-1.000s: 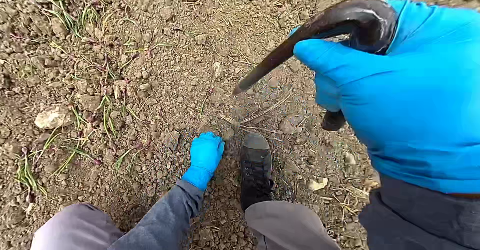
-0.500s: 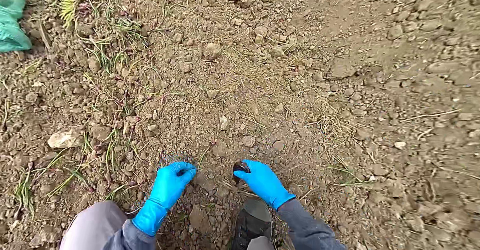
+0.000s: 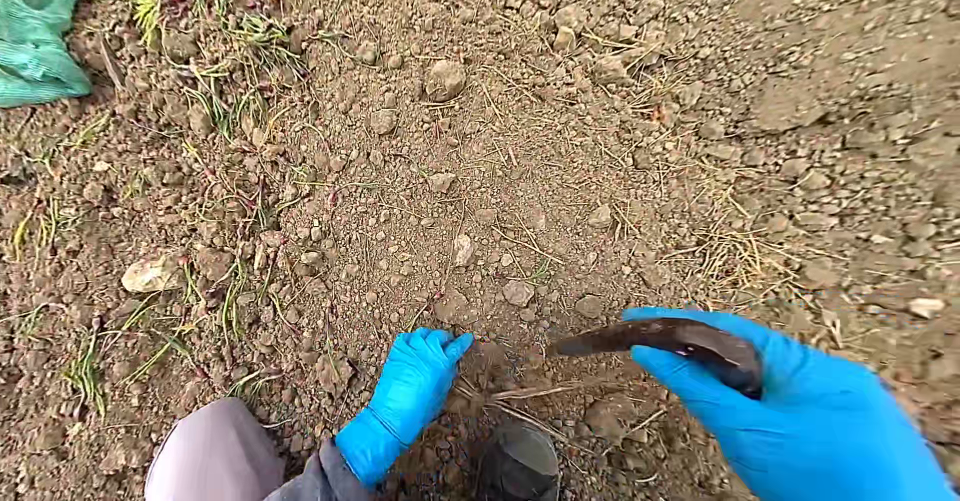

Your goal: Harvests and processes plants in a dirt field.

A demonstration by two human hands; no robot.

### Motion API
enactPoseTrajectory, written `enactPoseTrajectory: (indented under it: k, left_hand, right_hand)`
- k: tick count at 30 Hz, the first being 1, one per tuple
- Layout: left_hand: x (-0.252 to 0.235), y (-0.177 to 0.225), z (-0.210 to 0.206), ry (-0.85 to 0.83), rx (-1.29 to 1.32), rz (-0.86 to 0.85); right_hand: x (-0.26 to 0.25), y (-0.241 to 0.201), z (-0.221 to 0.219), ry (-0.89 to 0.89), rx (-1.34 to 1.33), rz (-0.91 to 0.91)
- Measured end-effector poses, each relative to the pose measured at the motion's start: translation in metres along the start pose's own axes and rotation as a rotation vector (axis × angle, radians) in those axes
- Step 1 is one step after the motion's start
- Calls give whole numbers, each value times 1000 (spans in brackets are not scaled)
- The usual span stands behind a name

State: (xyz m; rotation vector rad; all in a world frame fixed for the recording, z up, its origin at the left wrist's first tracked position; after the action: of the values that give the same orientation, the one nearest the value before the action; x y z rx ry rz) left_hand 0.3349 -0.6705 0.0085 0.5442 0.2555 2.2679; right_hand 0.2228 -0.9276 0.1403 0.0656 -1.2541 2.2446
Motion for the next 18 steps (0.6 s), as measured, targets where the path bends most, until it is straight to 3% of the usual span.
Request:
enactPoseTrajectory:
  k: [1, 3, 5, 7, 9, 10, 11, 12, 13, 14, 16, 18]
  left_hand:
    - [8, -28, 17, 146, -5, 117]
    - [19, -84, 47, 221, -57, 415]
    - [24, -130, 53, 165, -70, 638]
    - [24, -151, 50, 163, -21, 649]
    - [25, -151, 54, 168, 16, 606]
    - [26, -148, 57, 159, 28, 603]
    - [26, -144, 59, 133, 33, 622]
    - [25, -140, 59, 96, 28, 655]
    - [26, -138, 57, 66, 18, 686]
    - [26, -137, 54, 53, 7, 703]
    - [25, -138, 53, 59, -2, 706]
    - [24, -142, 56, 66, 46, 721]
  right_hand:
    - [-13, 35, -33, -46, 140, -60]
    - [-32, 76, -74, -203, 256, -150]
    - [-38, 59, -59, -255, 263, -138]
    - [-23, 16, -11, -116, 221, -64]
    - [8, 10, 28, 93, 187, 181]
    - [19, 34, 31, 252, 137, 445]
    - [19, 47, 30, 344, 128, 561]
    - [13, 43, 26, 282, 167, 430]
    - [-1, 28, 16, 112, 231, 127]
    - [-20, 30, -6, 15, 243, -51]
    - [-43, 70, -61, -148, 242, -207]
    - [-47, 94, -83, -247, 268, -234]
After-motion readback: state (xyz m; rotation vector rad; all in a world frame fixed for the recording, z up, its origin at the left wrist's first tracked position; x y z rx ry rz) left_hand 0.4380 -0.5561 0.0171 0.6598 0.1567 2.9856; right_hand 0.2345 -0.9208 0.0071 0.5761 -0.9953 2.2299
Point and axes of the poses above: each hand's wrist, its own x-axis away from the middle knuckle, its own z-axis out of the back of the hand, y = z × x, the point moved 4 cm from there along -x, towards the middle knuckle, and after that the axes turned 2 degrees about z, right-handed, at the moved point
